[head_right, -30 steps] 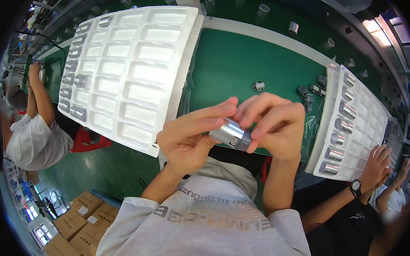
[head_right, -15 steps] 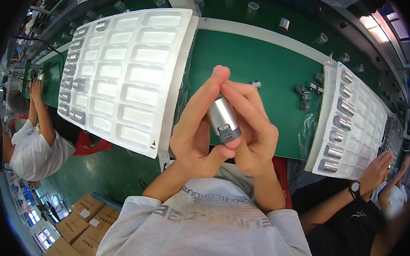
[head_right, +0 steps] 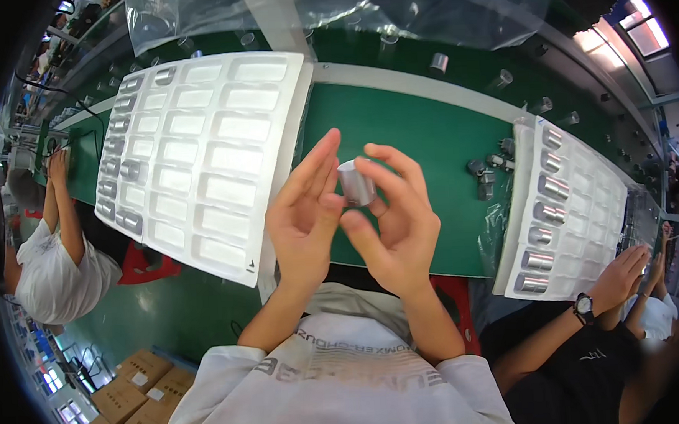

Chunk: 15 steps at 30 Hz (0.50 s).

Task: Assembling small electronic parts by hand at a production line workstation.

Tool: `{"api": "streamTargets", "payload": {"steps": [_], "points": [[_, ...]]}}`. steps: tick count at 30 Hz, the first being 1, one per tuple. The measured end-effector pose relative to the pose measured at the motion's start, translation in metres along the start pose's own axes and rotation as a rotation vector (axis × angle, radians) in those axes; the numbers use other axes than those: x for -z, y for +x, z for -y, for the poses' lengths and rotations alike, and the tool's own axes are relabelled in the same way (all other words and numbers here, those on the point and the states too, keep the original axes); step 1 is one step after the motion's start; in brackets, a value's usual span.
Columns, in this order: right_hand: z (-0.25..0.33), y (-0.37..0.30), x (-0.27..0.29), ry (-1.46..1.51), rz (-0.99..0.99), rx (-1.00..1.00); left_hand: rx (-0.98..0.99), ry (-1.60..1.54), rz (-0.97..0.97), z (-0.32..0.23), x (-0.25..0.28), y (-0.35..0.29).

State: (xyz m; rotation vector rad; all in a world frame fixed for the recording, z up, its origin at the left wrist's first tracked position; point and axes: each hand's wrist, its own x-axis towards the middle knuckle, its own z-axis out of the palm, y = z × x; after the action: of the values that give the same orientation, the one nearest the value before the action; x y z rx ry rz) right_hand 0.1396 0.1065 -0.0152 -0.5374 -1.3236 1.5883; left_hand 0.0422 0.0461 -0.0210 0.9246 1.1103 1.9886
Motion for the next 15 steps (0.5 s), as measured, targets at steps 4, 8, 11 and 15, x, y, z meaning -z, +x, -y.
{"api": "streamTargets", "payload": {"steps": [4, 8, 11, 15], "points": [[-0.005, 0.043, 0.013, -0.503, 0.081, 0.132, 0.134, -0.197, 0.029, -0.026, -0.005, -0.005], [-0.018, 0.18, 0.072, -1.13, -0.011, 0.385, -0.116, 0.252, -0.078, -0.071, 0.013, 0.003], [-0.066, 0.274, 0.131, -1.527, 0.125, 0.291, -0.141, 0.296, -0.177, -0.073, 0.035, 0.004], [-0.103, 0.306, 0.135, -1.605, 0.319, 0.008, -0.143, 0.461, -0.354, -0.087, 0.07, -0.021]]}}
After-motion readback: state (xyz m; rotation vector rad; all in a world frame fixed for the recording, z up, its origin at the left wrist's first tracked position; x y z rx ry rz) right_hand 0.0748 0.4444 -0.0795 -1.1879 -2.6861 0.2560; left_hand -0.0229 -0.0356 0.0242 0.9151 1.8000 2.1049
